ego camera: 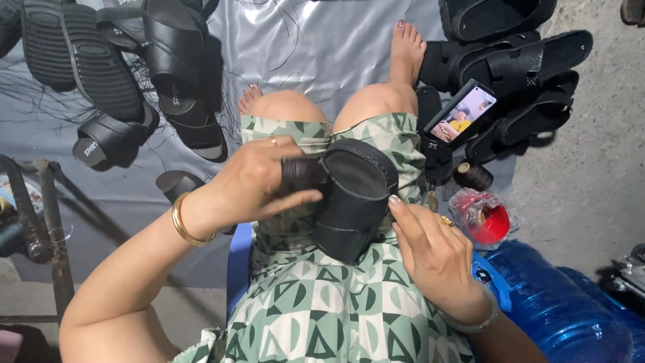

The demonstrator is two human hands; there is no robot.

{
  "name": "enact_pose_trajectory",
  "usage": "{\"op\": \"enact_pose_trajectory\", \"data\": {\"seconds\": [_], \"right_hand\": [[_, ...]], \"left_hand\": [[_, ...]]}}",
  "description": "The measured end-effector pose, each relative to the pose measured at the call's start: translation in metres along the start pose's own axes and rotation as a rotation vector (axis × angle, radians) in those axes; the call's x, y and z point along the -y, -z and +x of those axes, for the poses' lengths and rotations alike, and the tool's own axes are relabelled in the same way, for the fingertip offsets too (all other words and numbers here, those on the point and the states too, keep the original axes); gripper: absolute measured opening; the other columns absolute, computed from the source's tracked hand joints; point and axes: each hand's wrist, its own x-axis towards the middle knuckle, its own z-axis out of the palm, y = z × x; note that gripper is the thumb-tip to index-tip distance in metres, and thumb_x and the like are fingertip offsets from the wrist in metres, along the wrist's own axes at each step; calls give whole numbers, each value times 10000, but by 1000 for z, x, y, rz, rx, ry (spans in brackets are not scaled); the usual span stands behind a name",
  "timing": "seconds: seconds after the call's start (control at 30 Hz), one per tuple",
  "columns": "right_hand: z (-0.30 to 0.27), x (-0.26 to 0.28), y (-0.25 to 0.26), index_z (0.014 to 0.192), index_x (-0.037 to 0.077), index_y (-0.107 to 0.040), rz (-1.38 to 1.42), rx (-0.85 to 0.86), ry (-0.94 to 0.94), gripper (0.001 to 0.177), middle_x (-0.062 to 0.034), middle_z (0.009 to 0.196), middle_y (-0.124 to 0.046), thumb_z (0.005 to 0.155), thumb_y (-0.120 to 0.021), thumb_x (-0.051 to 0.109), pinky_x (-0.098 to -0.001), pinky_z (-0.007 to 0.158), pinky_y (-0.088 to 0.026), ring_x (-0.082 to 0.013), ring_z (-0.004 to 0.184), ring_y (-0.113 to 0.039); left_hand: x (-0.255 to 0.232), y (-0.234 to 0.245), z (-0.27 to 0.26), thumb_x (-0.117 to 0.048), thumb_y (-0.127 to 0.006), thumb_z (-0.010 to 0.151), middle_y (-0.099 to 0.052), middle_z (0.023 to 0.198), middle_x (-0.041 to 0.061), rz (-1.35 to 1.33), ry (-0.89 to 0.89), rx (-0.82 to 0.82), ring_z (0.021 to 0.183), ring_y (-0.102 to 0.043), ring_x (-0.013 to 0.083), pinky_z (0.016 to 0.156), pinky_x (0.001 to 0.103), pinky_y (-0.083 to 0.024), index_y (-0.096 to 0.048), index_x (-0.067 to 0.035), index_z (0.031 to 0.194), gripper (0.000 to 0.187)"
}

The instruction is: Hand-stitching the sole of a black leather shoe using a needle and thread.

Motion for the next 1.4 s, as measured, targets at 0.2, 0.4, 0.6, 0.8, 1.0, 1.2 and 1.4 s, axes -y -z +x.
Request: {"op": "enact_pose_trajectory", "data": {"seconds": [0.2,0.4,0.6,0.8,1.0,1.2,1.4], "right_hand": [[5,3,6,1292,125,-425,51,0,1,448,-46,948,-610,897,-625,55,-290,551,-431,-164,717,-589],[15,6,11,1260,89,-491,136,-12,-29,387,-45,894,-596,893,-610,53,-300,563,-449,-165,665,-572],[4,2,2,1322,159,-434,139,-5,-72,477,-22,886,-551,897,-631,68,-309,476,-370,-165,553,-454],[9,3,4,1313,158,-448,165,15,-80,474,-23,865,-548,889,-643,73,-321,491,-389,-180,589,-506],[4,7,3,1333,152,-432,207,40,-159,529,-9,836,-526,870,-665,47,-306,503,-391,-169,549,-448],[7,12,3,1310,116,-461,234,12,-200,486,-37,838,-544,872,-658,34,-320,520,-420,-183,566,-478],[8,13,0,1313,119,-460,211,5,-207,492,-39,873,-565,873,-661,34,-334,570,-454,-196,614,-526]], "left_hand": [[1,3,-2,-118,-742,761,-580,979,94,71,-45,39,812,-491,294,617,407,-417,-589,-42,864,199],[-16,15,23,-190,-587,835,-659,1003,129,-771,13,122,958,-641,288,865,376,-547,-659,-76,876,141],[-19,19,25,-122,-715,745,-645,888,101,-162,214,-61,827,-628,214,771,288,-533,-600,15,909,242],[-27,35,35,-261,-610,773,-643,1013,94,-641,95,149,901,-657,235,896,408,-515,-594,-96,642,212],[-12,1,40,-138,-492,910,-608,836,99,-471,-139,98,780,-601,246,700,303,-529,-612,-21,1031,206],[8,-5,38,123,-482,861,-336,568,37,0,-221,255,429,-313,184,382,334,-269,-341,-54,666,298],[23,-30,27,-109,-648,873,-297,549,34,-90,-76,222,446,-230,183,398,297,-253,-243,-63,579,502]]}}
